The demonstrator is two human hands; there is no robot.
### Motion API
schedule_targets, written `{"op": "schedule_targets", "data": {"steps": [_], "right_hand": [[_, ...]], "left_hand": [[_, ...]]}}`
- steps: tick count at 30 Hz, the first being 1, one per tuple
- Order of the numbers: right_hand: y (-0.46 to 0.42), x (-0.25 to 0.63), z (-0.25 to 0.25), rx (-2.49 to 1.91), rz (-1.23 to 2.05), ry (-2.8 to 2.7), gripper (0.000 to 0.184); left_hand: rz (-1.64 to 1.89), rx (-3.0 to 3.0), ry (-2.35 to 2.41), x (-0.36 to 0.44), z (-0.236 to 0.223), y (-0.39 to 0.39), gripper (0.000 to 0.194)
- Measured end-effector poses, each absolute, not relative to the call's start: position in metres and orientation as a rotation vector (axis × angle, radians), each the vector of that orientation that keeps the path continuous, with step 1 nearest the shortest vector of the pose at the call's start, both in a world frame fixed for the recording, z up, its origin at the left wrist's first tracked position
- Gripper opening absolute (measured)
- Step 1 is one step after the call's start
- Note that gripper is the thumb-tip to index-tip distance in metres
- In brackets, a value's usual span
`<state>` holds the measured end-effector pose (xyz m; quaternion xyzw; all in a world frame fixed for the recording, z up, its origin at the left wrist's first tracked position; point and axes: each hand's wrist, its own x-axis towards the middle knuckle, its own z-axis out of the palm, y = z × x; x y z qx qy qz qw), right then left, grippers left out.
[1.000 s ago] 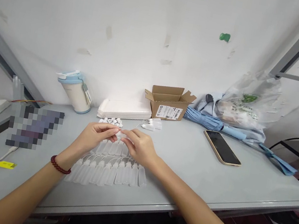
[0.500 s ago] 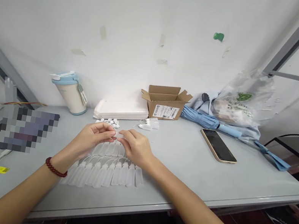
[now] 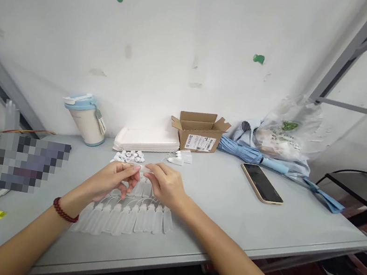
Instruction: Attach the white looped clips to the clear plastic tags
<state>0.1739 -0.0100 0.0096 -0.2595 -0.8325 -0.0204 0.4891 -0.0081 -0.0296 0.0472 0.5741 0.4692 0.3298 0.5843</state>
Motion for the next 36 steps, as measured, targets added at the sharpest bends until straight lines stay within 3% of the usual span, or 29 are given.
{"op": "schedule_targets", "data": {"steps": [3,17,30,36], "right_hand": [[-0.0108,0.1728,0.0092,-0.614,-0.065,-2.03,0.016],[-0.0101,0.1749,0.0065,-0.709,0.039,-2.061,0.017],[-0.0131,0.1706,0.0092,-0.597,-0.183,-2.016,0.015],[-0.013,0.1732,0.0098,-0.634,-0.186,-2.085,0.018]], "left_hand": [[0.794,1.305,1.128,-0.0075,0.0475,-0.0289,0.046],[0.848,1.652,1.071,-0.0138,0.0481,-0.0286,0.031],[0.747,1.354,1.096,-0.0103,0.0495,-0.0306,0.048],[0.783,1.358,1.085,-0.0096,0.0487,-0.0303,0.043]]}}
